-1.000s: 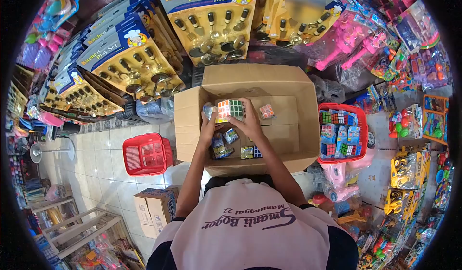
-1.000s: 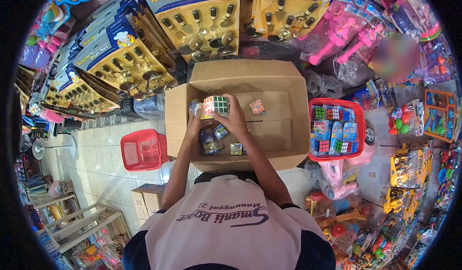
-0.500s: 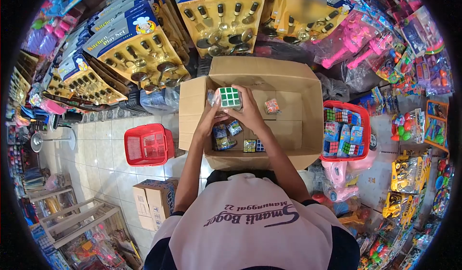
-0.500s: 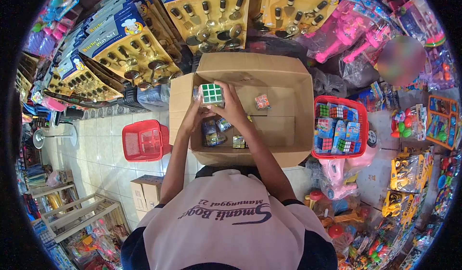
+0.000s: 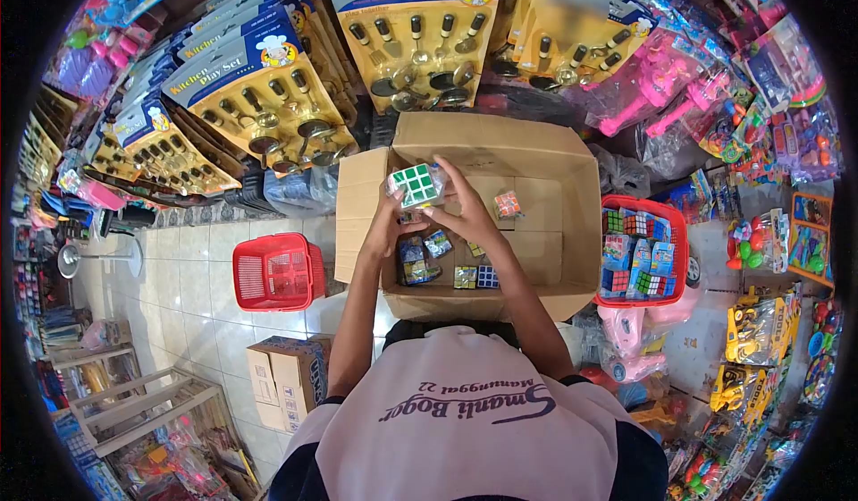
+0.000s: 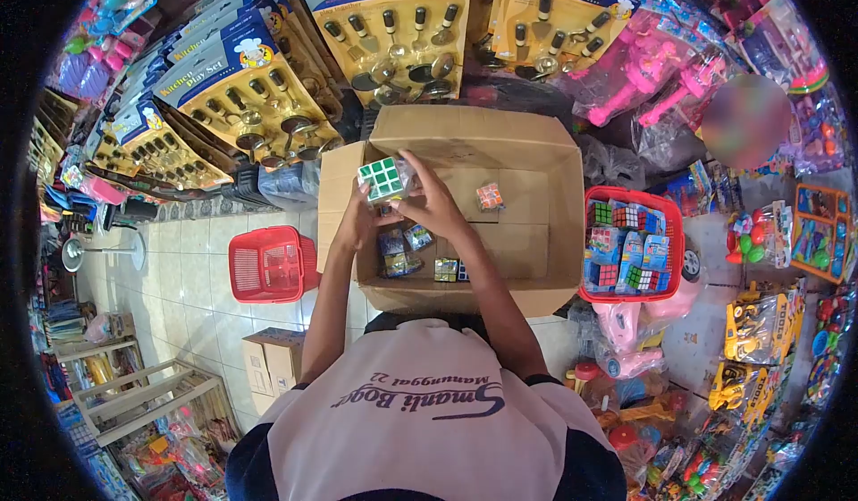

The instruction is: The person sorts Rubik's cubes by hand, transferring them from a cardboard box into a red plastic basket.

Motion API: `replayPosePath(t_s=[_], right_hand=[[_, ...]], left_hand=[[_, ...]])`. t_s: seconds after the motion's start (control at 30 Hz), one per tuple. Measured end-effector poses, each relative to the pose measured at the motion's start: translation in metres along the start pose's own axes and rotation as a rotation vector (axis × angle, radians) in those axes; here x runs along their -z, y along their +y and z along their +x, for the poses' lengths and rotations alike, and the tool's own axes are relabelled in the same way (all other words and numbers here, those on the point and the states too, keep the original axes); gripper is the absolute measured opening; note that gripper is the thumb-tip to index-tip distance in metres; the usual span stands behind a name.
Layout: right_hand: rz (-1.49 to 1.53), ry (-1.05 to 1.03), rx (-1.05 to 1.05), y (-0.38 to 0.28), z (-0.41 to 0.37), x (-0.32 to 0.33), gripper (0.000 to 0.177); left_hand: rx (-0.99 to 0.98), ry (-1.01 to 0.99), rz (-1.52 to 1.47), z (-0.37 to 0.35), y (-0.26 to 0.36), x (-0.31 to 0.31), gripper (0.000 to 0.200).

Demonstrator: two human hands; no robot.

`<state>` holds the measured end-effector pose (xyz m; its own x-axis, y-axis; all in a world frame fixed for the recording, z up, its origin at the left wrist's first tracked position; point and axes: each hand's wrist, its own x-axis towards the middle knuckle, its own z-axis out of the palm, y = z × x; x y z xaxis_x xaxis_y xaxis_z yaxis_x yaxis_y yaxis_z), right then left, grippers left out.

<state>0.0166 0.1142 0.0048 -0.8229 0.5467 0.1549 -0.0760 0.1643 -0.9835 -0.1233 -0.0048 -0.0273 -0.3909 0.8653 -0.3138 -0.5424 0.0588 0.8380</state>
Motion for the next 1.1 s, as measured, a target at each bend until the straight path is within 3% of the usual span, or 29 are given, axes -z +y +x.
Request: replayPosePath(t_s=[0.13,0.23,0.3,0.33,0.43,0.57,0.67,0.77,0.87,0.97,1.1], right_hand=[[0.320,0.216,-0.068,0.024,-0.010,0.008,0.061],[-0.060,0.181,-0.185,0.115,-0.025,0.038,0.064],[-0.490,-0.059,-0.405,0.156,-0.043,0.048,0.065],[-0.702,-0.180,-0.517,0.164,-0.054,0.050,0.066],[-0.958,-0.264,-0.658,0.149,-0.083,0.035,0.068],[-0.789,-0.416,-0.616,0.177,-0.083,0.047,0.067],[-0.749,-0.304,-0.688,0.167,-0.078,0.049,0.061],[-0.608,0.040,-0.682,0.141,-0.082,0.056,0.060],[-0.185,0.318,-0.478,0.114,-0.097,0.060,0.056],[0.388,0.387,-0.649,0.081,-0.106,0.071,0.055],[0.677,0.473,-0.459,0.050,-0.120,0.059,0.055]], left_hand=[[0.041,-0.030,-0.078,0.003,-0.028,0.015,0.066],[0.061,-0.008,-0.119,0.002,-0.043,0.022,0.065],[0.070,-0.003,-0.124,0.000,-0.045,0.021,0.065],[0.073,0.000,-0.118,-0.004,-0.044,0.018,0.065],[0.095,-0.037,-0.100,-0.002,-0.056,0.021,0.068],[0.140,-0.056,-0.042,0.001,-0.065,0.022,0.073],[0.133,-0.081,0.002,-0.001,-0.066,0.017,0.077],[0.131,-0.099,-0.007,-0.005,-0.064,0.010,0.077],[0.150,-0.166,-0.053,-0.005,-0.073,0.011,0.076],[0.159,-0.231,-0.064,-0.007,-0.079,0.001,0.073],[0.169,-0.310,-0.079,-0.015,-0.088,-0.019,0.065]])
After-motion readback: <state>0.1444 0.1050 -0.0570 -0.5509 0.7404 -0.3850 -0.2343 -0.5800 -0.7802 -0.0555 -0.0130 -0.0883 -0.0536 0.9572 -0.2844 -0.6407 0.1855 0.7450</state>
